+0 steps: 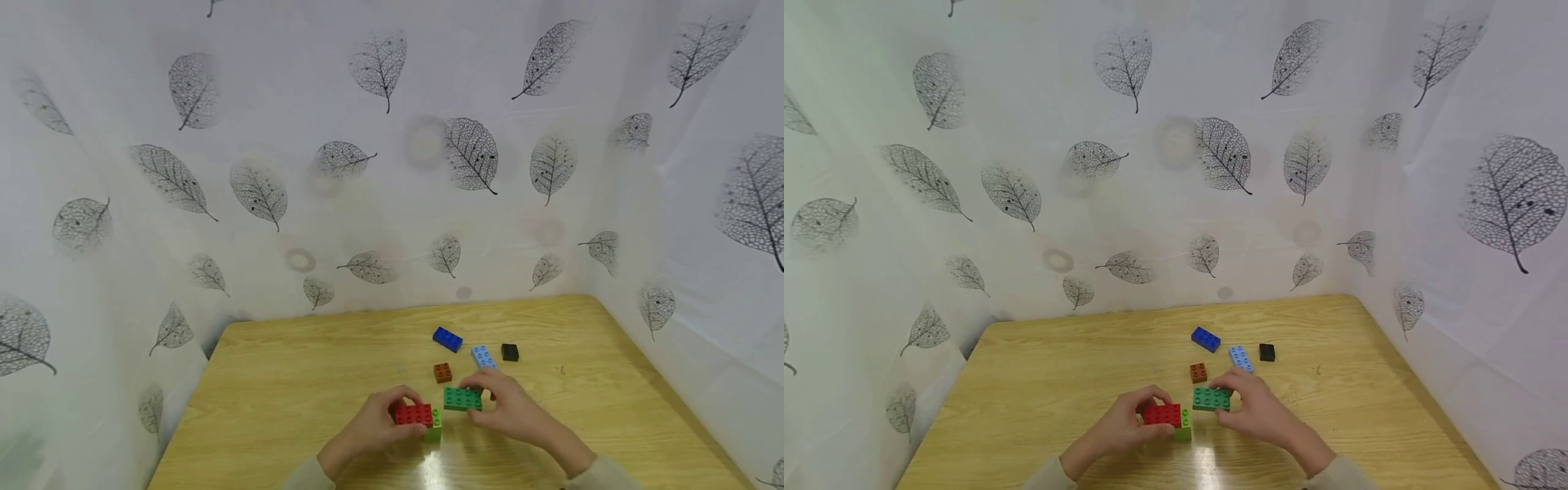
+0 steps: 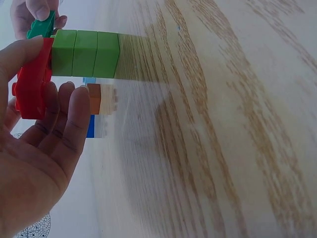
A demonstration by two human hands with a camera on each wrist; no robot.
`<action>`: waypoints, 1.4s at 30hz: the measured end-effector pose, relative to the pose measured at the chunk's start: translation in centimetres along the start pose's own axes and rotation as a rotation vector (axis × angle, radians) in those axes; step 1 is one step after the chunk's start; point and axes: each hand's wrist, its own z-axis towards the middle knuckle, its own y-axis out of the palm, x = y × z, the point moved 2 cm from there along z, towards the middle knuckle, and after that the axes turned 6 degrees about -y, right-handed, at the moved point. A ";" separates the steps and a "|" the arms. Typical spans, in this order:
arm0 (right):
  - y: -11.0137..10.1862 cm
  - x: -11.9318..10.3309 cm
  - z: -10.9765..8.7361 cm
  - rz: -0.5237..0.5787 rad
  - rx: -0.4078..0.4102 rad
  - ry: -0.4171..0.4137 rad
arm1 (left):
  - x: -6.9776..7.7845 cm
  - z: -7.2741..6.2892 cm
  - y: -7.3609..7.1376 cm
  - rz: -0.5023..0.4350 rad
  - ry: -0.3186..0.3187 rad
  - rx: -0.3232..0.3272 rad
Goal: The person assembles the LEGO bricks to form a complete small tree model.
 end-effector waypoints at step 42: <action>2.6 -0.4 0.8 0.089 -0.032 -0.046 | -0.2 0.2 0.0 -0.029 0.006 -0.010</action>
